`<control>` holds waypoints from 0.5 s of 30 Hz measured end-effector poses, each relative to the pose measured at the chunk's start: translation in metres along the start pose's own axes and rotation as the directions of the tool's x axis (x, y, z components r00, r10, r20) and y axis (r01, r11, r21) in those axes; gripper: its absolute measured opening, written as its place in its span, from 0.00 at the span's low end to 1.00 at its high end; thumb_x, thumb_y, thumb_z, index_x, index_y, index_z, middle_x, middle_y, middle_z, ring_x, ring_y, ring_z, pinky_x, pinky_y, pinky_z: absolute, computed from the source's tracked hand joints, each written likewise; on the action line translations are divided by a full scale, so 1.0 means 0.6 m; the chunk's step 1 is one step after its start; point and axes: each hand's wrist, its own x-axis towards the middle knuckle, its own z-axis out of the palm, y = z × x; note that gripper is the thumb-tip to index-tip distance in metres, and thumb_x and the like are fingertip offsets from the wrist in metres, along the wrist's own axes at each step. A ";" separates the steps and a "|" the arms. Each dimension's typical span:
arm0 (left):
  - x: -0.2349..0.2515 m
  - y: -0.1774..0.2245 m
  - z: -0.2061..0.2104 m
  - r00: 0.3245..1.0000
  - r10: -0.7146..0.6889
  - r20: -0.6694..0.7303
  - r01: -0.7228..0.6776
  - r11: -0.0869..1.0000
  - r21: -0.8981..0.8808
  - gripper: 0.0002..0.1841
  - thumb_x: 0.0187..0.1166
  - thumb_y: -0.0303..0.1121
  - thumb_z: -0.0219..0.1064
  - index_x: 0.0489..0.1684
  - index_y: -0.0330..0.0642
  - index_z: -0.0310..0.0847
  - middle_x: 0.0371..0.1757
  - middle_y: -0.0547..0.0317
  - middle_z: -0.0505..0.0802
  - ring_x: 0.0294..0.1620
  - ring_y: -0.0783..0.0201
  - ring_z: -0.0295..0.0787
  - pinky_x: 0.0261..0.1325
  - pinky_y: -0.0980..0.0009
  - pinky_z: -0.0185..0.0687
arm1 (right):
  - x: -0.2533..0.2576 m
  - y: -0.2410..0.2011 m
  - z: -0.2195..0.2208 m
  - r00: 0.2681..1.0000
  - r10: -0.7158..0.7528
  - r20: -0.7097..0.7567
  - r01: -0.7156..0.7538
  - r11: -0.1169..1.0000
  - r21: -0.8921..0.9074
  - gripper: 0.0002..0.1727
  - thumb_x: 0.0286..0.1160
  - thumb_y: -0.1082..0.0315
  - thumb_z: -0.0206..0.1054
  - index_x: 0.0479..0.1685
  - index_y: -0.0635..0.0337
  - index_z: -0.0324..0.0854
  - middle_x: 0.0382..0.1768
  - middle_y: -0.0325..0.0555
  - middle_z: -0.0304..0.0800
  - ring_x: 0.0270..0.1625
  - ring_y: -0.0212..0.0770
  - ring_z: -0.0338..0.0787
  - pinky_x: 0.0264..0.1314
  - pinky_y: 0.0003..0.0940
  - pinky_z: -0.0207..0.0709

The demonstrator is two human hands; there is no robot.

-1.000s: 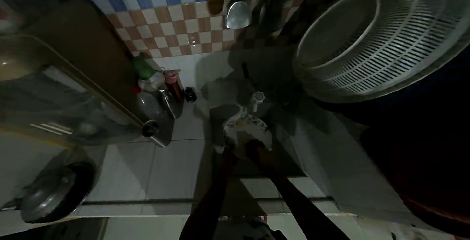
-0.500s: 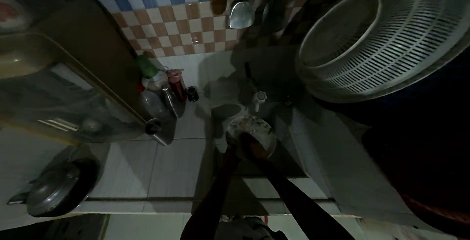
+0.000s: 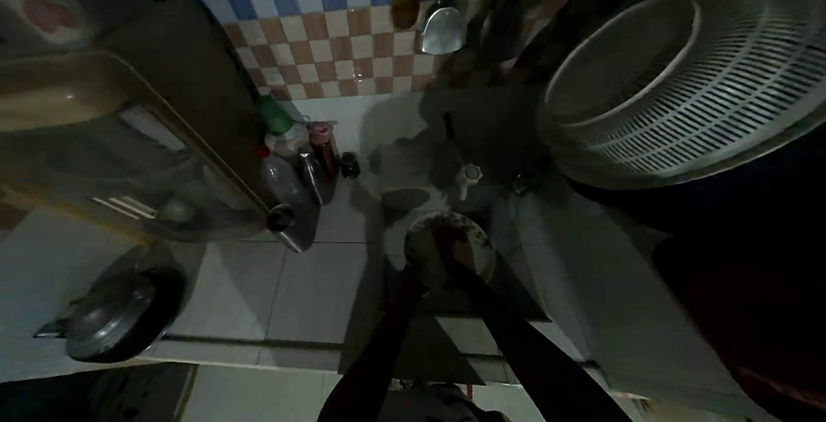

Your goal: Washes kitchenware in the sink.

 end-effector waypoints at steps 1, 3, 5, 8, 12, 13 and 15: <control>0.003 -0.001 0.001 0.999 -0.039 -0.002 0.039 0.992 -0.122 0.22 0.93 0.46 0.51 0.75 0.41 0.73 0.56 0.48 0.89 0.47 0.60 0.88 0.49 0.63 0.87 | -0.002 -0.004 0.002 0.999 -0.026 0.019 0.026 1.000 -0.013 0.21 0.89 0.65 0.58 0.77 0.52 0.81 0.81 0.50 0.77 0.85 0.54 0.73 0.88 0.52 0.65; 0.006 -0.004 -0.001 0.999 -0.040 0.007 0.041 0.992 -0.121 0.23 0.94 0.46 0.49 0.76 0.42 0.72 0.57 0.49 0.89 0.47 0.62 0.87 0.50 0.63 0.87 | -0.016 -0.010 0.003 0.970 -0.187 0.156 0.193 0.981 -0.023 0.21 0.87 0.65 0.59 0.77 0.52 0.81 0.81 0.49 0.77 0.85 0.52 0.72 0.89 0.49 0.63; 0.006 0.000 -0.003 0.999 -0.034 -0.013 0.033 0.998 -0.060 0.22 0.94 0.44 0.49 0.77 0.40 0.72 0.58 0.48 0.88 0.49 0.61 0.87 0.52 0.63 0.87 | -0.017 -0.009 -0.001 0.945 -0.254 0.206 0.263 0.965 -0.016 0.21 0.87 0.65 0.60 0.75 0.49 0.82 0.81 0.44 0.77 0.86 0.47 0.70 0.91 0.47 0.61; 0.019 -0.018 -0.008 0.996 -0.088 -0.016 0.084 0.983 -0.166 0.21 0.94 0.45 0.51 0.73 0.40 0.73 0.54 0.49 0.89 0.46 0.61 0.87 0.49 0.63 0.87 | -0.016 0.007 0.012 0.998 -0.065 -0.015 0.066 0.998 0.005 0.19 0.86 0.67 0.61 0.72 0.51 0.85 0.79 0.46 0.80 0.84 0.53 0.74 0.86 0.55 0.68; 0.022 -0.022 -0.018 1.000 -0.022 -0.020 0.024 0.996 0.083 0.21 0.92 0.42 0.54 0.76 0.40 0.72 0.58 0.47 0.88 0.49 0.61 0.87 0.52 0.64 0.86 | -0.053 -0.051 -0.016 0.979 -0.057 0.195 0.070 0.996 -0.059 0.19 0.87 0.60 0.61 0.71 0.53 0.84 0.73 0.50 0.85 0.76 0.51 0.82 0.81 0.52 0.73; 0.023 -0.025 -0.025 0.999 0.047 -0.016 -0.039 0.950 0.310 0.21 0.91 0.38 0.57 0.77 0.37 0.73 0.61 0.46 0.89 0.54 0.61 0.88 0.57 0.65 0.86 | -0.067 -0.075 -0.028 0.960 -0.043 0.277 0.071 0.993 -0.094 0.20 0.85 0.57 0.62 0.69 0.52 0.85 0.69 0.49 0.87 0.73 0.50 0.85 0.79 0.51 0.75; 0.025 -0.023 -0.041 0.988 0.147 0.036 -0.128 0.683 0.719 0.26 0.82 0.37 0.68 0.77 0.35 0.74 0.69 0.43 0.86 0.69 0.55 0.84 0.73 0.60 0.80 | -0.096 -0.068 -0.021 0.936 -0.070 0.346 0.129 0.980 -0.149 0.21 0.88 0.62 0.57 0.75 0.53 0.81 0.73 0.49 0.85 0.76 0.51 0.82 0.83 0.52 0.69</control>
